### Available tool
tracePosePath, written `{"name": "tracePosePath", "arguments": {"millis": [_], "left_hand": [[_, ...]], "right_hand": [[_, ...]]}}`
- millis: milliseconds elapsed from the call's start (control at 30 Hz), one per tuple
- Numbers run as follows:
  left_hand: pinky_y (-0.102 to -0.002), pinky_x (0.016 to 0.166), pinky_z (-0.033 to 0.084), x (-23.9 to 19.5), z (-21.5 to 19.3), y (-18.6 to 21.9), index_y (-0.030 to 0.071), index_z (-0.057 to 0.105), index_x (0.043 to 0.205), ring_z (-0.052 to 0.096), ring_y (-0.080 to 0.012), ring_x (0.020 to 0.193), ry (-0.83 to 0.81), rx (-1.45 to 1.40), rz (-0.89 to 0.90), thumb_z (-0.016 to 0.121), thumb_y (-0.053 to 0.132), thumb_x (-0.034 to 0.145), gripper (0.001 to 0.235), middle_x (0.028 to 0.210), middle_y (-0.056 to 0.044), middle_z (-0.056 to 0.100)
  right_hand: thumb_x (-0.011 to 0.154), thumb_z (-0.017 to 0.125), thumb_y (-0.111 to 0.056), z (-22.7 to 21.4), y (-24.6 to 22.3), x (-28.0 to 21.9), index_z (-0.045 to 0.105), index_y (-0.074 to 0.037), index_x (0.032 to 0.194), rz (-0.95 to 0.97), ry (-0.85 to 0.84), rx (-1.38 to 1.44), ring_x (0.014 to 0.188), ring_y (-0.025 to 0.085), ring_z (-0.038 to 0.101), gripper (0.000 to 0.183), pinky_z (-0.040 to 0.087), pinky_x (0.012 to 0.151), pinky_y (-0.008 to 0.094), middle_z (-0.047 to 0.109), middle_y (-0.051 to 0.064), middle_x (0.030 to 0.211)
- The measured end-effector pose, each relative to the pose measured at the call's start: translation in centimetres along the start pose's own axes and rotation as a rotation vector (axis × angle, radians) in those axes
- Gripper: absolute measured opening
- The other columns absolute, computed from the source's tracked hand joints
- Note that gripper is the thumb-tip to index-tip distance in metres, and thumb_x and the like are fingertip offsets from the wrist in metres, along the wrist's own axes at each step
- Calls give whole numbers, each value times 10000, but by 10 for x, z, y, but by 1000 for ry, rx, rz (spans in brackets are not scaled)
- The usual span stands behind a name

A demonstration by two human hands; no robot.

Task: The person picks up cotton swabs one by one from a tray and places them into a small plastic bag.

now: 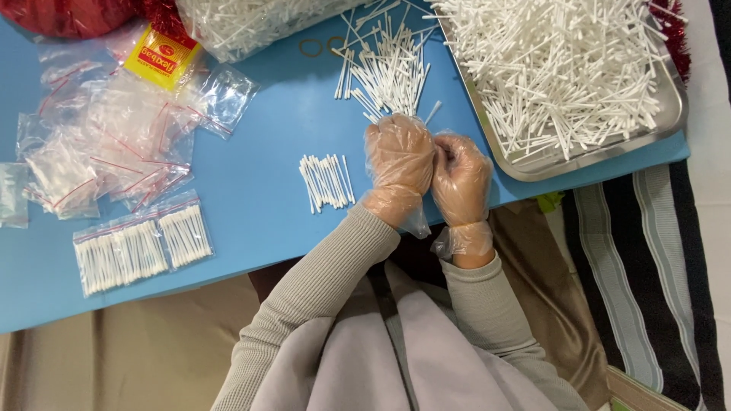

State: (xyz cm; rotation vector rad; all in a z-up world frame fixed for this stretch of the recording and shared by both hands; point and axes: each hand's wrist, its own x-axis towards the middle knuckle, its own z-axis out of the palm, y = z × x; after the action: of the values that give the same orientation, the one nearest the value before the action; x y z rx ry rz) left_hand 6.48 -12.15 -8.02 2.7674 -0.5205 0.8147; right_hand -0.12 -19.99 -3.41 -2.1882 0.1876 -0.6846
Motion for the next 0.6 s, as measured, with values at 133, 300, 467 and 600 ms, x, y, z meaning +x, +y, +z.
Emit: {"name": "tracePosePath", "arguments": {"millis": [133, 300, 467, 600], "left_hand": [[-479, 744, 463, -2, -5, -4, 62, 689, 802, 563, -317, 760, -81, -7, -20, 628, 198, 810, 149, 726, -112, 553], [-448, 755, 520, 0, -13, -18, 102, 708, 887, 662, -279, 860, -304, -85, -6, 734, 407, 783, 323, 806, -52, 641], [-469, 614, 516, 2, -60, -33, 118, 626, 807, 655, -312, 688, -119, -270, 101, 639, 278, 843, 165, 673, -79, 579], [-483, 642, 569, -5, -96, -47, 193, 602, 892, 735, -343, 794, -479, -693, 80, 588, 410, 941, 223, 769, -52, 682]], "right_hand": [[957, 696, 21, 1, 1, -2, 756, -8, 955, -21, 12, 26, 814, 414, 729, 66, 580, 614, 429, 711, 182, 825], [961, 713, 2, 0, 2, -4, 751, 18, 989, -5, 38, 122, 795, 384, 733, 50, 578, 590, 408, 706, 213, 844], [1009, 681, -60, -7, -20, -13, 691, 56, 1082, 237, -9, 590, 736, 142, 624, 138, 558, 560, 286, 659, 135, 858], [979, 754, -127, -10, -26, -18, 689, 42, 1065, 324, -1, 816, 610, 128, 610, 200, 496, 459, 250, 635, 131, 757]]}}
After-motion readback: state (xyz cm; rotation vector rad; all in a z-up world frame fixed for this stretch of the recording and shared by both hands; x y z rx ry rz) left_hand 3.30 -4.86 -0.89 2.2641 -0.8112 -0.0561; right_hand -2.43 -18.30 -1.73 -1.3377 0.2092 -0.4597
